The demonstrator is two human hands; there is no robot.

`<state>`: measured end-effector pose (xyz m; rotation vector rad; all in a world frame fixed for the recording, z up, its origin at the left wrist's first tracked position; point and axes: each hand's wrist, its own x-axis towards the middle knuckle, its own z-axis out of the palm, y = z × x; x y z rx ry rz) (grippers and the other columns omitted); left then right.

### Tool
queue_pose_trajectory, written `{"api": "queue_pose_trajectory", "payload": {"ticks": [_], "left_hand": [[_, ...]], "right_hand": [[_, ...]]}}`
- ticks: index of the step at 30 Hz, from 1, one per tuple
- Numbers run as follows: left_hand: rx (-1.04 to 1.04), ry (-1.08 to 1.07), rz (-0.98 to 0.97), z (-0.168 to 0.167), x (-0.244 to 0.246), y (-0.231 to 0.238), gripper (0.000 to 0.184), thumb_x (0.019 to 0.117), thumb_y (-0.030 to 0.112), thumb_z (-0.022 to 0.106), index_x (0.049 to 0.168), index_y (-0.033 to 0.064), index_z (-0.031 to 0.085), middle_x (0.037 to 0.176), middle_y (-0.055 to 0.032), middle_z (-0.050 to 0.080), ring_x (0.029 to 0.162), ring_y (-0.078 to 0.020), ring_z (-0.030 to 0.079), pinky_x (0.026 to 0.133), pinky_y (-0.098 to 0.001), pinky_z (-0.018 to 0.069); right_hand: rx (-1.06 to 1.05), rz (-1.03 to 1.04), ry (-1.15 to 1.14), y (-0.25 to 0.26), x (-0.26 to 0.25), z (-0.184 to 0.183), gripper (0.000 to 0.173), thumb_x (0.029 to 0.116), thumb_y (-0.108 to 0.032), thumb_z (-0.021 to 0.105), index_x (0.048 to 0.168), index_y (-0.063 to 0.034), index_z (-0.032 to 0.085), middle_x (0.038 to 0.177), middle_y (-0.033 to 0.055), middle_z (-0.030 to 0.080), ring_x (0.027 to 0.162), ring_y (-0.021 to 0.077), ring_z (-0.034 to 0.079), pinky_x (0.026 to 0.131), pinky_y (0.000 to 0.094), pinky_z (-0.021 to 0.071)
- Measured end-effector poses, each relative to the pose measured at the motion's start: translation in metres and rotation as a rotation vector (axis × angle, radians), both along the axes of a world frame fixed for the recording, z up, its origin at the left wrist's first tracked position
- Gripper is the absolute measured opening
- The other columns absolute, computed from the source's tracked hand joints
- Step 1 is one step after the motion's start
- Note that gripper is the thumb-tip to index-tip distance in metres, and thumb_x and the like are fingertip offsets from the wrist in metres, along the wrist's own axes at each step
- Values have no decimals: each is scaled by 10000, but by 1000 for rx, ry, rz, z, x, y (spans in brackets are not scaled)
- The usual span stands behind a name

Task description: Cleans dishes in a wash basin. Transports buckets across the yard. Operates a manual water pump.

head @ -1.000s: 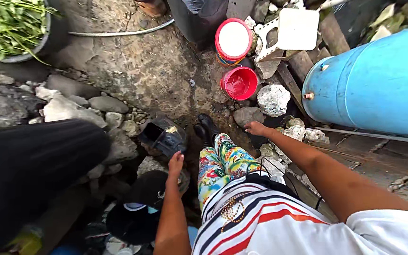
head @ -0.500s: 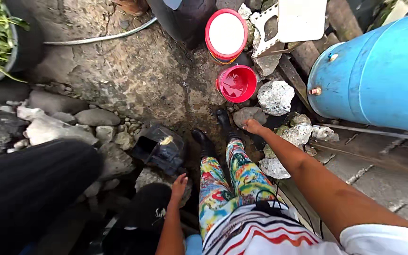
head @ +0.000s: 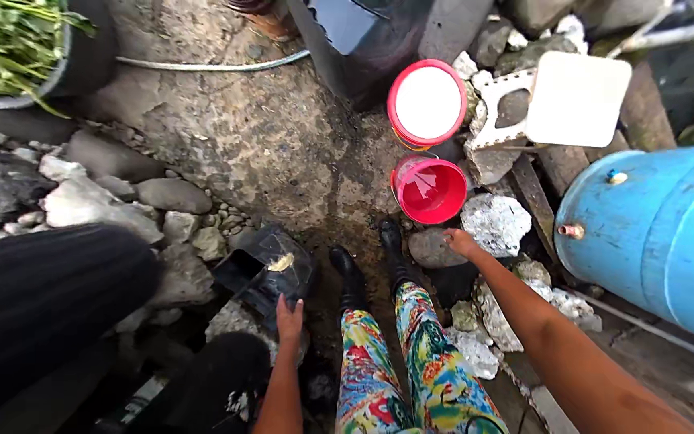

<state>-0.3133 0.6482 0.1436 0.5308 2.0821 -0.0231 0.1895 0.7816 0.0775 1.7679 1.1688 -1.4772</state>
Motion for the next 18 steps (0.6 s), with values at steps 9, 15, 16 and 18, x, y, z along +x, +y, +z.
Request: {"api": "queue_pose_trajectory", "payload": {"ticks": [9, 15, 16, 18], "left_hand": [[86, 361, 196, -51, -74, 30, 836, 1035, 228, 617, 1601, -92, 91, 1658, -340, 138, 1564, -418, 176, 1273, -471, 180], [110, 316, 222, -69, -79, 27, 822, 1023, 179, 625, 1604, -82, 106, 1636, -354, 201, 1536, -458, 235, 1253, -535, 214], [134, 327, 218, -72, -79, 24, 824, 1014, 156, 630, 1603, -85, 106, 1635, -357, 199, 1534, -461, 239, 1253, -537, 218], [139, 344, 184, -77, -82, 20, 832, 1007, 134, 632, 1606, -80, 95, 1636, -356, 199, 1528, -467, 255, 1246, -538, 235]], "right_hand": [[-45, -54, -224, 7, -48, -28, 426, 1080, -245, 507, 1454, -50, 557, 1409, 224, 612, 1355, 383, 556, 1134, 563, 419], [416, 32, -381, 4, -86, -47, 625, 928, -221, 734, 1418, 91, 505, 1471, 341, 471, 1388, 489, 455, 1138, 592, 380], [415, 104, -310, 3, -88, -54, 645, 936, -224, 722, 1449, 86, 483, 1493, 342, 456, 1414, 488, 430, 1186, 588, 325], [325, 174, -181, 7, -93, -71, 647, 963, -217, 699, 1495, 56, 451, 1524, 297, 459, 1457, 440, 406, 1245, 555, 245]]}}
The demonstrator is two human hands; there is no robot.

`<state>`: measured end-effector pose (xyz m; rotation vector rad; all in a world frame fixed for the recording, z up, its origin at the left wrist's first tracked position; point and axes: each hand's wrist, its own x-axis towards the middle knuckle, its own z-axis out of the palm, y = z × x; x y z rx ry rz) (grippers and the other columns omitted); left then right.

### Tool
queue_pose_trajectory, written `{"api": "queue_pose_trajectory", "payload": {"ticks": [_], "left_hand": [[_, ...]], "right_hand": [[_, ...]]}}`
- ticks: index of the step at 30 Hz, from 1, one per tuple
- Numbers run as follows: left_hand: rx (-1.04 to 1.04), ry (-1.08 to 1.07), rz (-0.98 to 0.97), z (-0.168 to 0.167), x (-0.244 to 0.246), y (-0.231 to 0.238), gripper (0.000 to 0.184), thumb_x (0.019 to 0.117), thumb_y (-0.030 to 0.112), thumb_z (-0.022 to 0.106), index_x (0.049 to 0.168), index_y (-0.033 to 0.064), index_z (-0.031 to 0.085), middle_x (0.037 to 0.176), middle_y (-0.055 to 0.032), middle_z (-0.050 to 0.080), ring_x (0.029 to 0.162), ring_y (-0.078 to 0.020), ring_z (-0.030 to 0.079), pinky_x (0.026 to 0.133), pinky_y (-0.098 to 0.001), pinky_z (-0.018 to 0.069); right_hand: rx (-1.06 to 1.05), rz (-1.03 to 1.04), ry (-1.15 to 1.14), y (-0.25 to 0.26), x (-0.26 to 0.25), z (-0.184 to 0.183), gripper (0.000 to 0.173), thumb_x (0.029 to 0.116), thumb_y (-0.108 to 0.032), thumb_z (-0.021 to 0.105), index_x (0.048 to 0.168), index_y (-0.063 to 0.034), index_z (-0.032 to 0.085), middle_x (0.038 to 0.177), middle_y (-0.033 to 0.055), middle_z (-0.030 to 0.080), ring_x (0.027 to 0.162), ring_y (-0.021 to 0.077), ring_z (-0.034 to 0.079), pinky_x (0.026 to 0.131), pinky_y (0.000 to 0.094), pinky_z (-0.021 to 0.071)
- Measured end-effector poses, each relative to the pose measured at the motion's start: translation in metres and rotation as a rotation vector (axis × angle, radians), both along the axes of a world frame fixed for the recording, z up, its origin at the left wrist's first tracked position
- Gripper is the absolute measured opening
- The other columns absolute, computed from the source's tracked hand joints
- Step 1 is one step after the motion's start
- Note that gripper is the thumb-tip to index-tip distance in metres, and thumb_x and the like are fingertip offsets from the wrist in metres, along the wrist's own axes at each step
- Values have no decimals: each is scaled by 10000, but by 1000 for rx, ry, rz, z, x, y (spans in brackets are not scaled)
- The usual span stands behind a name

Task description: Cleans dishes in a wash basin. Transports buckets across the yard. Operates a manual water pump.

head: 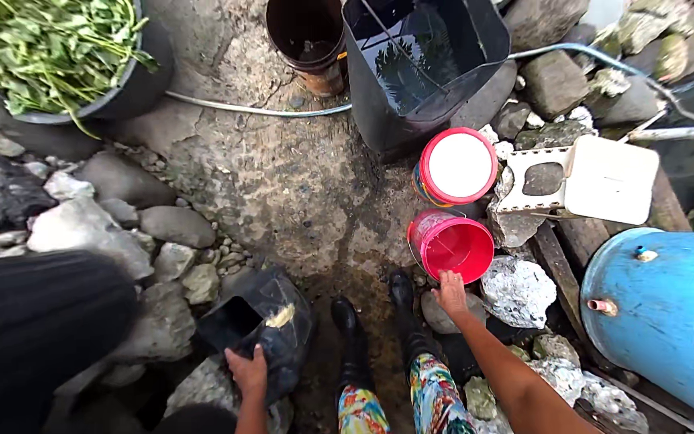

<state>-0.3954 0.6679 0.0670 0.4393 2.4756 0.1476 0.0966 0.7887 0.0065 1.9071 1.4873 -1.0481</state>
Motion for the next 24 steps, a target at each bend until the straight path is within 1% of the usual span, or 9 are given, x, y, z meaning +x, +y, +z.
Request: {"api": "queue_pose_trajectory", "payload": {"ticks": [2, 4, 7, 9, 12, 16, 18, 20, 24], "left_hand": [[-34, 8, -45, -2, -3, -5, 867, 1001, 131, 643, 1612, -71, 63, 1640, -352, 195, 1522, -466, 274, 1243, -539, 245], [-60, 13, -76, -2, -3, -6, 905, 992, 119, 656, 1613, -66, 25, 1632, -363, 200, 1509, -477, 296, 1235, -542, 259], [-102, 36, -133, -4, 0, -12, 965, 969, 113, 685, 1610, -69, -13, 1611, -394, 214, 1467, -521, 345, 1203, -571, 306], [-113, 41, -143, -6, 0, -15, 995, 958, 109, 701, 1611, -63, -30, 1619, -391, 191, 1468, -520, 344, 1200, -570, 311], [-120, 17, -146, -6, -3, -16, 1006, 957, 102, 703, 1610, -59, -45, 1632, -378, 171, 1491, -498, 319, 1214, -551, 297], [-93, -27, -158, -4, -8, -16, 990, 963, 91, 691, 1608, -65, -43, 1647, -361, 149, 1526, -451, 275, 1246, -508, 249], [-82, -45, -146, 2, -8, -16, 958, 976, 89, 674, 1617, -47, -25, 1663, -330, 142, 1542, -423, 256, 1254, -496, 232], [-61, -29, -151, 11, -3, -22, 917, 972, 87, 666, 1624, -41, 34, 1655, -327, 184, 1526, -446, 279, 1238, -537, 256], [-39, -22, -150, 32, 17, -41, 883, 956, 64, 670, 1616, -61, 97, 1642, -345, 200, 1527, -467, 259, 1240, -555, 239]], "right_hand": [[-115, -64, 46, 8, -4, -15, 626, 981, -211, 690, 1513, 10, 446, 1539, 233, 475, 1461, 372, 429, 1226, 494, 319], [-154, -141, 46, 17, -6, -26, 583, 995, -200, 669, 1511, -19, 468, 1541, 205, 488, 1454, 350, 448, 1197, 490, 370], [-198, -146, 28, 23, -8, -43, 616, 1000, -198, 659, 1545, -33, 425, 1561, 199, 470, 1461, 345, 445, 1196, 498, 371], [-201, -143, 18, 24, -10, -52, 656, 999, -209, 664, 1573, -49, 390, 1561, 196, 473, 1460, 344, 449, 1202, 490, 369], [-202, -126, -13, 27, -12, -58, 582, 1032, -195, 602, 1572, -87, 418, 1534, 183, 515, 1428, 346, 491, 1173, 517, 400], [-187, -88, -39, 29, -13, -52, 514, 1036, -99, 527, 1546, -97, 469, 1482, 193, 566, 1372, 380, 543, 1127, 556, 431], [-165, -90, -40, 29, -14, -48, 497, 1025, -102, 544, 1521, -92, 506, 1457, 205, 586, 1358, 394, 551, 1123, 573, 427], [-167, -86, -38, 28, -12, -38, 478, 1013, -112, 581, 1488, -82, 546, 1426, 214, 608, 1348, 406, 556, 1121, 578, 425], [-182, -54, -58, 39, -1, -1, 341, 994, -110, 609, 1307, 16, 655, 1329, 275, 643, 1312, 423, 579, 1097, 578, 446]]}}
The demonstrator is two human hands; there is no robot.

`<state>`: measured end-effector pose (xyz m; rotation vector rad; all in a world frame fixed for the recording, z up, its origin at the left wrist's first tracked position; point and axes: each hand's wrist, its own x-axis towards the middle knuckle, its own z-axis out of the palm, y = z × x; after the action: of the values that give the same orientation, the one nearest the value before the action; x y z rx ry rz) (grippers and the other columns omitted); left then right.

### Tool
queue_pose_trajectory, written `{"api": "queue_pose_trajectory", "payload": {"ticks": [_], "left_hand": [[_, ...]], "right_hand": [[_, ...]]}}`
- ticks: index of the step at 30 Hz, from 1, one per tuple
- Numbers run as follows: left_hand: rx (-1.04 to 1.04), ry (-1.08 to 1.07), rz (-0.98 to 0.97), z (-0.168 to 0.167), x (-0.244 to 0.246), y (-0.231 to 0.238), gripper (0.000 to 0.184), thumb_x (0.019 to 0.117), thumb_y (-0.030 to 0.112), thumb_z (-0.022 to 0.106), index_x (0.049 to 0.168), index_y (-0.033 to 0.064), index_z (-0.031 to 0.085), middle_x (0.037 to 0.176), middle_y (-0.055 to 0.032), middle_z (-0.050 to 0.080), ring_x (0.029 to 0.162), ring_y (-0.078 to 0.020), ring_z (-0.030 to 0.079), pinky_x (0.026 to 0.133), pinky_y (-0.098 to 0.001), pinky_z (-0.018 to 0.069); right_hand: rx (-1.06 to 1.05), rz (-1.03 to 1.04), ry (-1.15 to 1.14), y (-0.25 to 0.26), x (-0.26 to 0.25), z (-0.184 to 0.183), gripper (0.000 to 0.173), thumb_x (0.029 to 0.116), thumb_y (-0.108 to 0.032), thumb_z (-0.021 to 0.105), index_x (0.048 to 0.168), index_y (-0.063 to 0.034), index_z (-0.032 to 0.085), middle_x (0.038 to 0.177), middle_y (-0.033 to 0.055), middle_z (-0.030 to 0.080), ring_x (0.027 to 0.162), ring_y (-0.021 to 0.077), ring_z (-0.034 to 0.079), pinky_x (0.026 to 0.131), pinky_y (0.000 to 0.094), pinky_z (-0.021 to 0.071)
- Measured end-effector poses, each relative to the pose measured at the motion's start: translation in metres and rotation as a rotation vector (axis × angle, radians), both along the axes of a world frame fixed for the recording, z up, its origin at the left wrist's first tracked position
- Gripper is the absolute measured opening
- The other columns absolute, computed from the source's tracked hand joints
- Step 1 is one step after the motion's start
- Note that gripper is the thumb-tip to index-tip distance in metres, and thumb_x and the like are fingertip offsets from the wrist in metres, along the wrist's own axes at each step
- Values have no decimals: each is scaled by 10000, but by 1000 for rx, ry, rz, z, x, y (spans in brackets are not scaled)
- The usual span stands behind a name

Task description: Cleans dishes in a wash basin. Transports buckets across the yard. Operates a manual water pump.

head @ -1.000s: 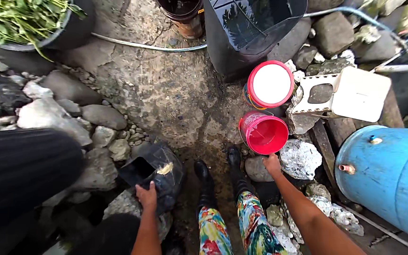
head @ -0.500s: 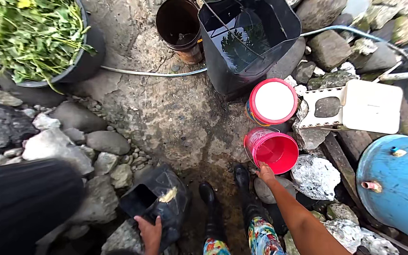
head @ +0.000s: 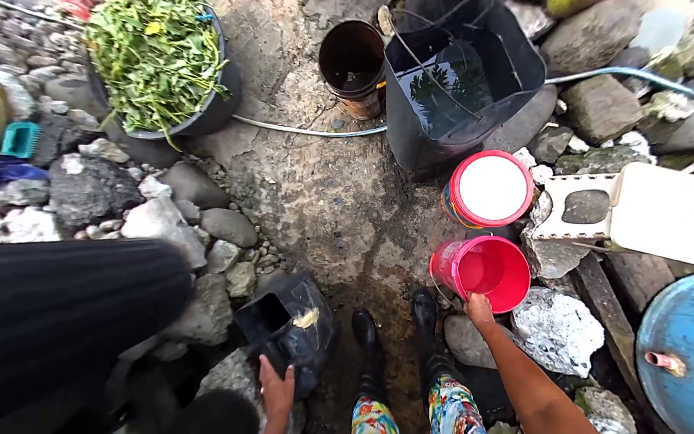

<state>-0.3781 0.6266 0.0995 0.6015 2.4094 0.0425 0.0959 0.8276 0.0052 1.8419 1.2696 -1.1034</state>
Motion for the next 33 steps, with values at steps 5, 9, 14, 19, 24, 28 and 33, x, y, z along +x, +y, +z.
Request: {"api": "queue_pose_trajectory", "payload": {"ticks": [5, 9, 14, 19, 24, 28, 33], "left_hand": [[-95, -86, 52, 22, 15, -27, 874, 950, 88, 693, 1610, -67, 142, 1618, -351, 261, 1501, -476, 315, 1229, -564, 272], [-129, -139, 115, 20, 6, -15, 825, 976, 115, 681, 1612, -45, 180, 1621, -320, 289, 1503, -436, 335, 1233, -543, 273], [-25, -158, 272, 7, -12, 13, 822, 991, 132, 673, 1607, -61, 163, 1619, -332, 279, 1508, -447, 315, 1236, -551, 256], [-36, -191, 383, -21, -30, 30, 797, 998, 138, 669, 1597, -71, 186, 1609, -320, 313, 1505, -420, 335, 1237, -521, 271], [-159, -258, 422, -29, -45, 39, 504, 1012, 87, 614, 1467, -63, 453, 1417, -334, 536, 1350, -464, 509, 1111, -586, 414], [-13, -413, 474, -9, -49, 58, 491, 1009, 2, 566, 1468, -71, 405, 1293, -338, 590, 1155, -437, 617, 985, -555, 504], [66, -479, 618, 58, -67, 79, 444, 1088, 138, 487, 1486, -6, 355, 967, -214, 578, 693, -252, 568, 614, -423, 511]], "right_hand": [[-113, 186, 86, 34, 5, 45, 341, 959, -101, 666, 1231, 103, 641, 1322, 319, 618, 1307, 443, 573, 1080, 580, 460], [-231, 371, 171, 22, -17, 73, 355, 973, -126, 661, 1246, 99, 642, 1348, 320, 602, 1315, 457, 557, 1083, 594, 451], [-313, 545, 205, -2, -59, 116, 330, 979, -136, 643, 1232, 75, 660, 1332, 305, 619, 1300, 456, 567, 1066, 619, 449], [-331, 653, 228, 3, -115, 139, 314, 977, -105, 626, 1246, 51, 669, 1327, 298, 627, 1299, 463, 562, 1074, 632, 429], [-247, 554, 235, 29, -166, 171, 318, 949, -132, 660, 1220, 32, 685, 1277, 285, 657, 1260, 448, 594, 1045, 625, 451], [-125, 507, 271, 67, -207, 216, 291, 915, -103, 660, 1175, 21, 705, 1200, 275, 689, 1193, 450, 629, 996, 634, 472], [-6, 474, 366, 132, -255, 283, 271, 903, -91, 649, 1143, 15, 716, 1161, 270, 698, 1170, 445, 634, 996, 639, 462]]}}
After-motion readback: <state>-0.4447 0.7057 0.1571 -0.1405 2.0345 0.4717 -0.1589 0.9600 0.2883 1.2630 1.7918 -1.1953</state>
